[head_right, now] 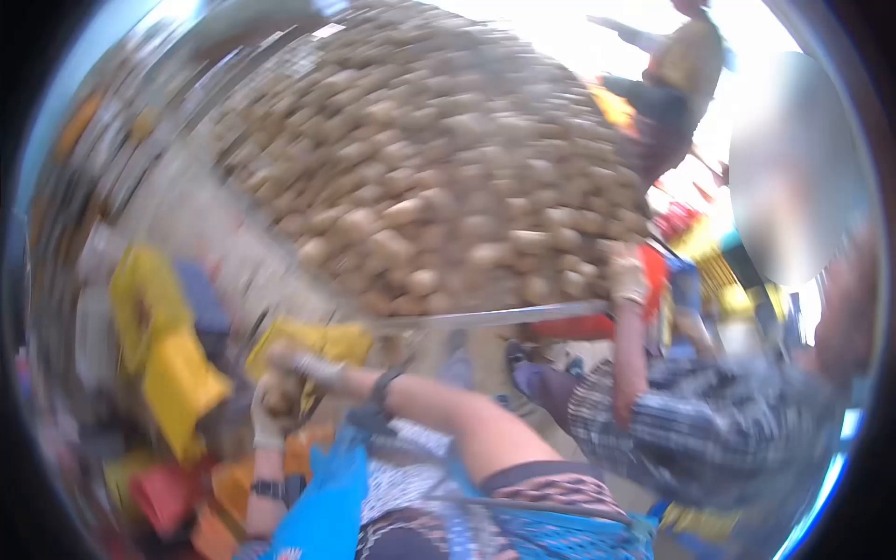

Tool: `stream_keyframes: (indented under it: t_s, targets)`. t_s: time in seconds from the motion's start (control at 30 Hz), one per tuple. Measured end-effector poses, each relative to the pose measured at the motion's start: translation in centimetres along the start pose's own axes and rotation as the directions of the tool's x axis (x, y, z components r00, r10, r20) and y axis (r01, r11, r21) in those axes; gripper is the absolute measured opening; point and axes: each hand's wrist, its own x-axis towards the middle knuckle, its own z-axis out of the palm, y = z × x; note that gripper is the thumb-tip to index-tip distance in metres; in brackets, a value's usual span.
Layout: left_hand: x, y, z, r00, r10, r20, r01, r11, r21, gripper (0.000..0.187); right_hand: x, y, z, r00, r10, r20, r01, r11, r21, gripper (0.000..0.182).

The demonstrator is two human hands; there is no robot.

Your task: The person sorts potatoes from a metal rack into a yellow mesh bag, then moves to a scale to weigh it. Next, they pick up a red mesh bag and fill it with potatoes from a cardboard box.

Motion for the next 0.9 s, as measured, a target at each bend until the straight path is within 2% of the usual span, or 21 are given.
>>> stream_keyframes:
  t_s: [0.03,0.07,0.1,0.17,0.23,0.3,0.37,0.4,0.43,0.47,0.5,0.53,0.57,0.6,0.63,0.67,0.73,0.77,0.83,0.87,0.9]
  targets:
    - [3.2,1.3,-5.1,0.916,-0.008,0.401,0.058,0.992,-0.113,0.048,4.1,4.1,-1.3,0.991,-0.095,0.090,0.098,0.995,-0.031,0.049]
    - [4.5,1.8,-6.2,0.979,0.091,-0.183,-0.087,0.996,0.029,0.050,3.1,1.5,-1.4,0.986,0.162,-0.030,-0.162,0.915,-0.368,0.050]
    - [5.7,2.3,-6.0,0.989,0.044,-0.143,-0.035,0.997,0.062,0.050,2.5,1.1,-1.6,0.975,-0.013,-0.221,-0.122,0.803,-0.583,0.049]
    - [7.1,3.2,-5.3,0.922,0.039,-0.384,-0.016,0.998,0.062,0.053,-0.2,-4.4,-3.4,0.975,-0.159,-0.152,0.042,0.813,-0.581,0.043]
    - [9.1,3.6,-4.7,0.790,0.058,-0.610,-0.033,0.998,0.052,0.056,-0.5,-7.8,-7.8,0.853,-0.507,-0.124,0.347,0.728,-0.591,0.047]
    - [9.5,2.4,-2.1,0.787,0.150,-0.598,-0.061,0.984,0.167,0.054,-6.0,-14.9,-11.8,0.743,-0.617,-0.258,0.429,0.736,-0.524,0.035]
    - [10.3,1.5,1.0,0.773,0.237,-0.589,-0.080,0.957,0.280,0.053,-7.0,-18.9,-16.6,0.527,-0.675,-0.517,0.708,0.685,-0.173,0.017]
    - [10.6,0.0,4.9,0.703,0.517,-0.488,-0.249,0.822,0.512,0.052,-7.5,-20.6,-19.6,0.414,-0.732,-0.542,0.719,0.627,-0.298,0.015]
    - [11.3,-1.5,9.3,0.589,0.745,-0.312,-0.393,0.602,0.695,0.051,-8.3,-22.6,-22.5,0.292,-0.786,-0.545,0.713,0.559,-0.425,0.012]
    - [11.4,-2.7,13.9,0.587,0.750,-0.306,-0.392,0.593,0.703,0.051,-9.8,-24.2,-24.9,0.294,-0.755,-0.586,0.714,0.581,-0.389,0.013]
    - [11.0,-3.8,18.9,0.568,0.809,-0.149,-0.130,0.266,0.955,0.055,-11.3,-25.7,-27.0,0.301,-0.721,-0.624,0.716,0.603,-0.351,0.013]
    - [11.4,-4.8,22.3,0.594,0.805,0.014,0.153,-0.131,0.980,0.058,-11.6,-26.7,-29.4,0.138,-0.757,-0.639,0.625,0.567,-0.537,0.015]
    - [12.6,-5.9,24.1,0.585,0.811,0.017,0.154,-0.132,0.979,0.058,-11.8,-27.9,-31.9,-0.024,-0.792,-0.610,0.491,0.522,-0.697,0.016]
    - [14.0,-6.8,25.5,0.563,0.737,0.374,-0.090,-0.395,0.914,0.058,-12.0,-29.0,-34.4,-0.095,-0.804,-0.586,0.378,0.516,-0.769,0.016]
    - [15.7,-7.4,26.4,0.456,0.571,0.683,-0.308,-0.619,0.723,0.057,-12.1,-30.2,-36.5,-0.163,-0.818,-0.552,0.256,0.505,-0.824,0.017]
    - [18.3,-8.2,26.3,0.438,0.589,0.679,-0.249,-0.647,0.721,0.057,-12.5,-31.7,-37.9,-0.155,-0.817,-0.555,0.264,0.508,-0.820,0.017]
    - [21.0,-9.8,27.5,0.449,0.660,0.602,-0.120,-0.624,0.772,0.054,-13.4,-33.8,-40.6,-0.048,-0.972,-0.229,-0.373,0.230,-0.899,0.030]
    - [21.9,-10.2,27.9,0.457,0.658,0.598,-0.115,-0.623,0.774,0.054,-13.6,-35.0,-41.8,-0.042,-0.971,-0.235,-0.376,0.234,-0.897,0.030]
    - [23.7,-10.6,28.9,0.479,0.628,0.613,-0.355,-0.500,0.790,0.055,-13.6,-37.5,-44.2,0.164,-0.961,-0.222,-0.584,0.087,-0.807,0.038]
    - [23.9,-10.8,30.4,0.479,0.632,0.609,-0.348,-0.500,0.793,0.055,-13.1,-37.8,-46.8,0.283,-0.905,-0.318,-0.693,0.036,-0.720,0.040]
    - [23.2,-11.2,33.3,0.465,0.576,0.672,-0.378,-0.557,0.739,0.053,-12.8,-38.1,-47.5,0.292,-0.901,-0.320,-0.687,0.035,-0.725,0.040]
